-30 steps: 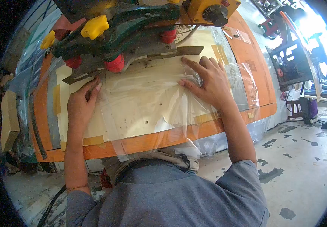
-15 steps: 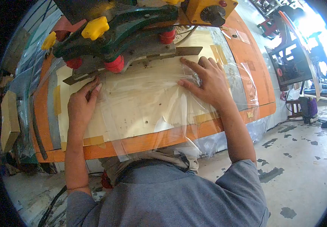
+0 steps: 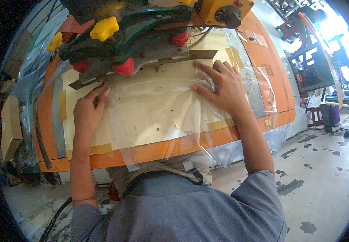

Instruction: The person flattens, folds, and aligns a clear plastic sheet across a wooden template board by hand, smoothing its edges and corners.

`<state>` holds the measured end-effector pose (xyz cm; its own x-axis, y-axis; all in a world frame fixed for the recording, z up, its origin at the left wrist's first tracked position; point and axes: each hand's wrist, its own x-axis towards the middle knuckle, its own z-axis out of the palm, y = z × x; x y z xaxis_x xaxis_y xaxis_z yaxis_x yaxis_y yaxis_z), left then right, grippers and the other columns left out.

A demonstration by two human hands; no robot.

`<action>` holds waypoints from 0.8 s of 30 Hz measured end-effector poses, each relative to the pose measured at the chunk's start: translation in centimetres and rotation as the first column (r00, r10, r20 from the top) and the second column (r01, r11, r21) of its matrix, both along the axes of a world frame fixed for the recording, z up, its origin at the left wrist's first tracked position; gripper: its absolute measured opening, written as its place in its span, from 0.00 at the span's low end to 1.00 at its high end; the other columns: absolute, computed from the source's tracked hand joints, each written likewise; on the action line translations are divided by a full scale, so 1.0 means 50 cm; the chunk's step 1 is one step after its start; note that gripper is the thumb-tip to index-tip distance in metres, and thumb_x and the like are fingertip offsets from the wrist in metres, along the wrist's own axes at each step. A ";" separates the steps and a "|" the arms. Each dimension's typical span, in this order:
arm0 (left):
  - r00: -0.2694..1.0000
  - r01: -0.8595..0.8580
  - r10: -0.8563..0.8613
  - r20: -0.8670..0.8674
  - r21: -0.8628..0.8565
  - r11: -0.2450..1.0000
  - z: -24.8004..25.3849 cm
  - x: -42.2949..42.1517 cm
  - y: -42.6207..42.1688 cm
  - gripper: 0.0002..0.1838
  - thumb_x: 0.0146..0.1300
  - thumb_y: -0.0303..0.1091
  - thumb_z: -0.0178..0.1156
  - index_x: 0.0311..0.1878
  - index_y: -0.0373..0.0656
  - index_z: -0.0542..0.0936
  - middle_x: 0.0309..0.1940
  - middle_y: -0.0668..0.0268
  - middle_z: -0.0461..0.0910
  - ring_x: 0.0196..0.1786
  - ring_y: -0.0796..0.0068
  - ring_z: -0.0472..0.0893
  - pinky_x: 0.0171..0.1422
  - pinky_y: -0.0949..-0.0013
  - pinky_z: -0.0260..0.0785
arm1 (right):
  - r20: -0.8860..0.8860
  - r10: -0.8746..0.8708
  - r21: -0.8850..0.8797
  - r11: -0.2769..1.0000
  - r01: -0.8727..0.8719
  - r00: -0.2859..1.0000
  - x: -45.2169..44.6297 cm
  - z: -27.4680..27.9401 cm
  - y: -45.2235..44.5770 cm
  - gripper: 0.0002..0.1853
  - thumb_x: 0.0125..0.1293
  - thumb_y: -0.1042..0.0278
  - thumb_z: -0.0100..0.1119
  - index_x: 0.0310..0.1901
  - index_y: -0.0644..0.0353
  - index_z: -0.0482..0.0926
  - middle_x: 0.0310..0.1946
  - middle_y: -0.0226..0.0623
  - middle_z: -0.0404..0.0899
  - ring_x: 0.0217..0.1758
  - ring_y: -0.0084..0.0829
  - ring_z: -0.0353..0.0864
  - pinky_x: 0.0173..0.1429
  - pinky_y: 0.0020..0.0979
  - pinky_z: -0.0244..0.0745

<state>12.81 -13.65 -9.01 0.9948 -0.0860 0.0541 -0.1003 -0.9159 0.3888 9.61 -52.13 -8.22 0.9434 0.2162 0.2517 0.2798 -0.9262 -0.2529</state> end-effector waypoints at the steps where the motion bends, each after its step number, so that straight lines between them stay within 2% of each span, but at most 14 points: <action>1: 1.000 -0.002 0.002 0.003 0.000 1.000 -0.001 0.000 0.001 0.18 0.76 0.50 0.62 0.64 0.61 0.87 0.28 0.58 0.87 0.33 0.54 0.88 0.43 0.55 0.79 | 0.005 0.003 0.005 1.000 -0.003 1.000 0.001 0.000 0.000 0.35 0.66 0.35 0.68 0.69 0.46 0.83 0.35 0.37 0.72 0.45 0.40 0.73 0.56 0.42 0.69; 13: 1.000 -0.002 0.003 -0.009 0.021 1.000 0.004 -0.003 0.001 0.19 0.76 0.50 0.62 0.65 0.61 0.87 0.28 0.59 0.88 0.35 0.55 0.88 0.42 0.56 0.79 | -0.032 -0.017 0.013 1.000 0.017 0.999 0.001 0.001 0.002 0.34 0.66 0.36 0.70 0.70 0.44 0.83 0.36 0.37 0.71 0.44 0.40 0.72 0.55 0.42 0.67; 15: 0.998 0.038 -0.037 0.056 -0.015 0.999 -0.013 0.000 0.009 0.20 0.75 0.50 0.64 0.66 0.60 0.86 0.28 0.57 0.87 0.30 0.57 0.86 0.40 0.57 0.78 | -0.025 -0.012 0.018 1.000 0.012 1.000 0.001 -0.001 0.001 0.34 0.66 0.37 0.70 0.70 0.44 0.83 0.36 0.37 0.71 0.44 0.40 0.72 0.55 0.42 0.67; 24: 0.999 0.033 -0.033 0.014 0.027 0.999 -0.005 -0.001 0.007 0.21 0.76 0.50 0.63 0.68 0.60 0.85 0.28 0.58 0.87 0.29 0.60 0.86 0.39 0.58 0.77 | -0.009 0.003 0.014 1.000 -0.003 1.000 0.001 -0.006 -0.002 0.34 0.67 0.38 0.69 0.70 0.44 0.82 0.36 0.37 0.71 0.44 0.40 0.72 0.54 0.42 0.67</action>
